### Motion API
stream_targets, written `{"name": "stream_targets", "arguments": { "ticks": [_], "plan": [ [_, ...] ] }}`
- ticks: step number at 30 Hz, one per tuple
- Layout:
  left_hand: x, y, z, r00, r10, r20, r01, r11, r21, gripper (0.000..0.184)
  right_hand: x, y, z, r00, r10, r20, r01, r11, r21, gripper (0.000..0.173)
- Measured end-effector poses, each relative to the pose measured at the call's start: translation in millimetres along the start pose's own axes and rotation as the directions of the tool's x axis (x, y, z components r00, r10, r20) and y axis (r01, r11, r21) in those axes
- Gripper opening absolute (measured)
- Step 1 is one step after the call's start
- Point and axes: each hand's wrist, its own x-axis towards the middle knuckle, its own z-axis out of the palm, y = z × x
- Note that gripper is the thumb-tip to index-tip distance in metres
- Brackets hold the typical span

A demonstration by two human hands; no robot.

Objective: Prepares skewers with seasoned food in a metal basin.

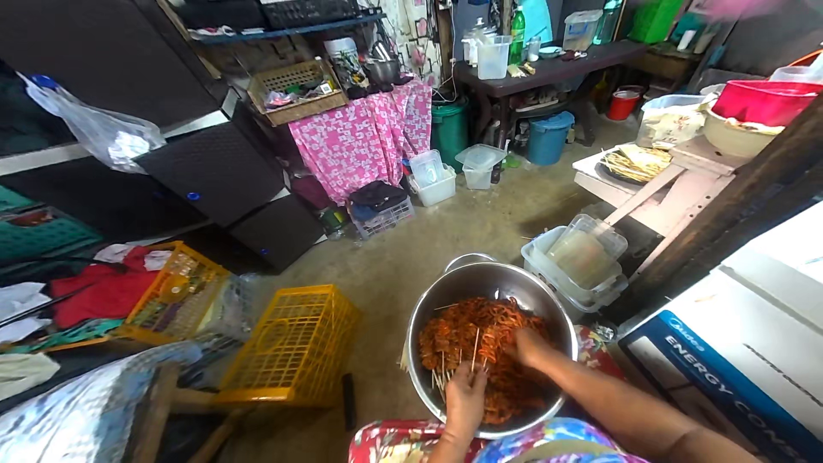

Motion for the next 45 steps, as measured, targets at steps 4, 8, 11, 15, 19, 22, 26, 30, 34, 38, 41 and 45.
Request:
{"name": "stream_targets", "arguments": {
  "ticks": [4, 8, 11, 15, 19, 22, 26, 30, 34, 38, 41, 45],
  "plan": [
    [-3.3, 0.2, 0.0, 0.994, 0.11, -0.027, -0.109, 0.993, 0.036, 0.012, 7.2, -5.8, -3.4, 0.998, 0.043, 0.035, -0.043, 0.999, -0.016, 0.04],
    [-5.6, 0.6, -10.2, 0.966, 0.232, -0.11, -0.212, 0.963, 0.165, 0.019, -1.2, -3.4, -8.6, 1.0, -0.007, -0.03, 0.012, 0.986, 0.167, 0.035],
    [-5.1, -9.9, -18.5, 0.979, 0.179, -0.1, -0.162, 0.974, 0.156, 0.017, 2.1, 12.1, -8.1, 0.976, -0.106, -0.188, 0.181, 0.875, 0.448, 0.026],
    [-1.3, -9.3, -18.7, 0.989, 0.137, -0.053, -0.129, 0.983, 0.128, 0.017, 10.5, 18.5, -6.8, 0.964, -0.087, -0.253, 0.213, 0.821, 0.529, 0.024],
    [0.6, -8.8, -19.2, 0.989, 0.125, -0.077, -0.118, 0.989, 0.088, 0.016, 17.1, 12.9, -6.0, 0.971, -0.114, -0.212, 0.189, 0.905, 0.381, 0.027],
    [-0.8, -8.1, -16.0, 0.985, 0.126, -0.117, -0.122, 0.992, 0.042, 0.015, 18.2, -4.3, -11.8, 0.981, -0.149, -0.127, 0.172, 0.964, 0.204, 0.029],
    [-6.6, -9.3, -6.9, 0.977, 0.15, -0.152, -0.148, 0.989, 0.021, 0.015, 25.9, -27.0, -16.0, 0.984, -0.157, -0.079, 0.161, 0.986, 0.049, 0.028],
    [-2.2, -6.9, -9.8, 0.978, 0.081, -0.193, -0.091, 0.995, -0.04, 0.013, 43.8, -38.1, -9.5, 0.976, -0.184, -0.119, 0.184, 0.983, -0.009, 0.036],
    [0.6, -8.7, -13.1, 0.976, 0.075, -0.206, -0.08, 0.997, -0.016, 0.013, 62.2, -48.2, -5.0, 0.972, -0.233, -0.021, 0.229, 0.965, -0.126, 0.042],
    [5.2, -8.2, -24.1, 0.978, 0.077, -0.193, -0.067, 0.996, 0.055, 0.015, 60.9, -48.9, -6.5, 0.98, -0.196, 0.033, 0.199, 0.969, -0.147, 0.035],
    [9.7, -10.7, -29.9, 0.981, 0.092, -0.17, -0.086, 0.995, 0.045, 0.015, 56.2, -34.8, -15.3, 0.987, -0.162, 0.012, 0.162, 0.986, -0.029, 0.031],
    [12.0, -12.7, -29.4, 0.984, 0.113, -0.136, -0.108, 0.993, 0.049, 0.016, 42.6, -9.4, -31.6, 0.964, -0.202, -0.174, 0.256, 0.879, 0.402, 0.024]
  ]
}}
